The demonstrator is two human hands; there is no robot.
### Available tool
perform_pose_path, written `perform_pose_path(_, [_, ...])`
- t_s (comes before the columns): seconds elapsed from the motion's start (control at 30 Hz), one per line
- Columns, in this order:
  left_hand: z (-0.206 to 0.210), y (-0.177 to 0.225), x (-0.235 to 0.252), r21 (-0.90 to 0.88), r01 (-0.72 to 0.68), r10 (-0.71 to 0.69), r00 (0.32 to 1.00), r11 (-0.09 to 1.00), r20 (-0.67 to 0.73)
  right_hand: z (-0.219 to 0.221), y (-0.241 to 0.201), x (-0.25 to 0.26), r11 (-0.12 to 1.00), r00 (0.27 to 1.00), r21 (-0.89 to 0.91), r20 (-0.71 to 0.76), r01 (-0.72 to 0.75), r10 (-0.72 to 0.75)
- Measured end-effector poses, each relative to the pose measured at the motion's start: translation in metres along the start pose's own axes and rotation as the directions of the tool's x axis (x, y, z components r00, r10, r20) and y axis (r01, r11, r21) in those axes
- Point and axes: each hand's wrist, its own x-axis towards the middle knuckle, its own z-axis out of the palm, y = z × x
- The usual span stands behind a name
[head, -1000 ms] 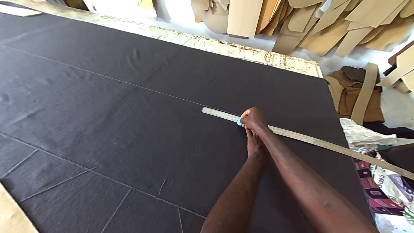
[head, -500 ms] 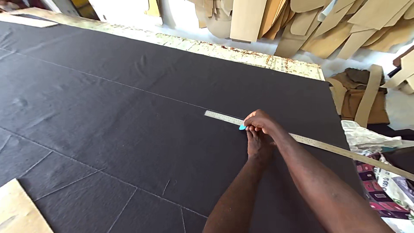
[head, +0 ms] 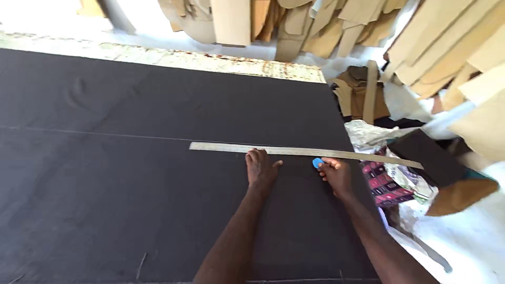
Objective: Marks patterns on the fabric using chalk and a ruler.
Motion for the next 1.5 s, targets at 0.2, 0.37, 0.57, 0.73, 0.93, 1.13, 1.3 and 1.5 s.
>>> perform_pose_path(0.2, [-0.01, 0.006, 0.009, 0.178, -0.063, 0.043, 0.992, 0.982, 0.119, 0.002, 0.023, -0.003, 0.99, 0.995, 0.138, -0.1, 0.033, -0.019])
perform_pose_path(0.37, [-0.034, 0.014, 0.02, 0.23, -0.079, 0.013, 0.961, 0.97, 0.275, 0.004, 0.01, 0.005, 0.996, 0.994, -0.042, -0.073, 0.084, -0.087])
perform_pose_path(0.57, [-0.041, 0.023, 0.032, 0.19, -0.13, 0.063, 0.944, 0.973, 0.323, 0.005, -0.004, 0.037, 0.934, 0.952, -0.263, -0.12, 0.243, -0.282])
perform_pose_path(0.73, [-0.05, 0.044, 0.037, 0.195, -0.135, 0.056, 0.93, 0.971, 0.364, 0.005, 0.004, 0.051, 0.939, 0.983, -0.31, -0.049, 0.151, -0.174])
perform_pose_path(0.93, [-0.05, 0.073, 0.038, 0.3, -0.128, 0.001, 0.921, 0.945, 0.39, -0.003, 0.001, 0.048, 0.919, 0.993, -0.376, 0.021, 0.119, -0.12])
perform_pose_path(1.13, [-0.004, 0.103, 0.035, 0.156, -0.301, 0.26, 0.936, 0.941, 0.239, -0.009, -0.001, 0.052, 0.904, 0.99, -0.402, 0.063, 0.143, -0.129])
perform_pose_path(1.3, [-0.006, 0.119, 0.036, 0.15, -0.27, 0.217, 0.93, 0.951, 0.296, -0.007, 0.004, 0.052, 0.957, 0.994, -0.267, 0.023, 0.11, -0.108])
perform_pose_path(1.5, [-0.009, 0.125, 0.037, 0.147, -0.234, 0.174, 0.926, 0.961, 0.336, -0.008, 0.007, 0.057, 0.99, 0.997, -0.122, 0.037, 0.068, -0.064])
